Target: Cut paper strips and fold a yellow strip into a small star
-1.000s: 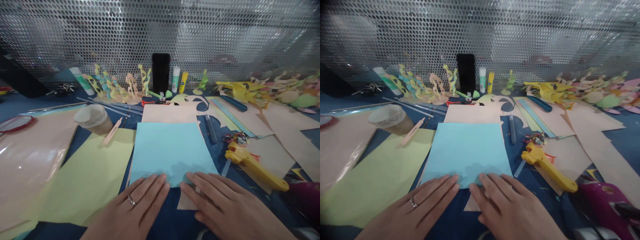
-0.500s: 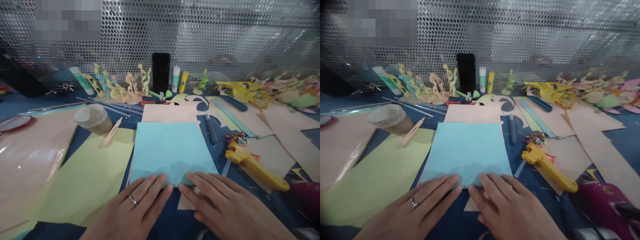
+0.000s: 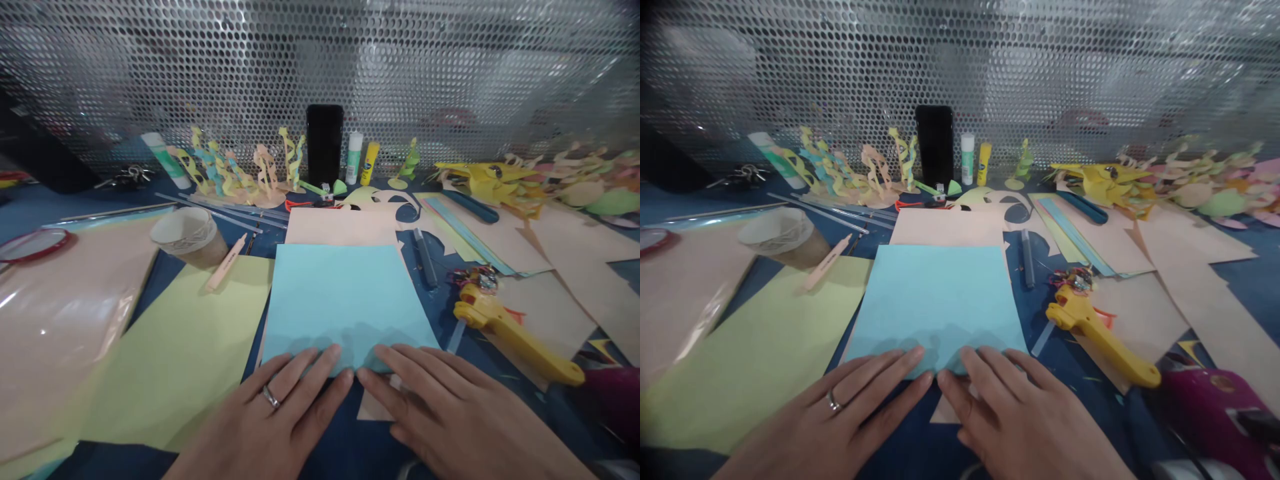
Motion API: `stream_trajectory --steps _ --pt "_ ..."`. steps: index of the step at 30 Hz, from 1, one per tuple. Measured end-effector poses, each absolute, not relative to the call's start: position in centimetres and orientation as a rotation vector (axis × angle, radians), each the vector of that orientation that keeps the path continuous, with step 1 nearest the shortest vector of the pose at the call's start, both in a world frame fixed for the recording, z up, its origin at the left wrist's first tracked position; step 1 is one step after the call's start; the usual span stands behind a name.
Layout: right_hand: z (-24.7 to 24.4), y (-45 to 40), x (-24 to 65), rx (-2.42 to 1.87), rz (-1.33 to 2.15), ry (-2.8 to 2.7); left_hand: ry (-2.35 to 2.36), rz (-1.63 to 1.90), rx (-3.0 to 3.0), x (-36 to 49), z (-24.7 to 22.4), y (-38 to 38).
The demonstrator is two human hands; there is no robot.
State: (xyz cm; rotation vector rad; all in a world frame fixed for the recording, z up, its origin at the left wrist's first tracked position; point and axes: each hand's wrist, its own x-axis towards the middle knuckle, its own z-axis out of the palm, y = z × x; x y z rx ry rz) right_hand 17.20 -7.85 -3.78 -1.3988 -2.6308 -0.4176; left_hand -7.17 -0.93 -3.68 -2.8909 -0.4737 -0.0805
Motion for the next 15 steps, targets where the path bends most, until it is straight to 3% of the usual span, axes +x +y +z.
stream_trajectory --steps 15 --pt "-3.71 -7.90 17.16 -1.417 -0.403 -2.630 -0.452 -0.082 -2.890 -7.17 -3.64 -0.87"
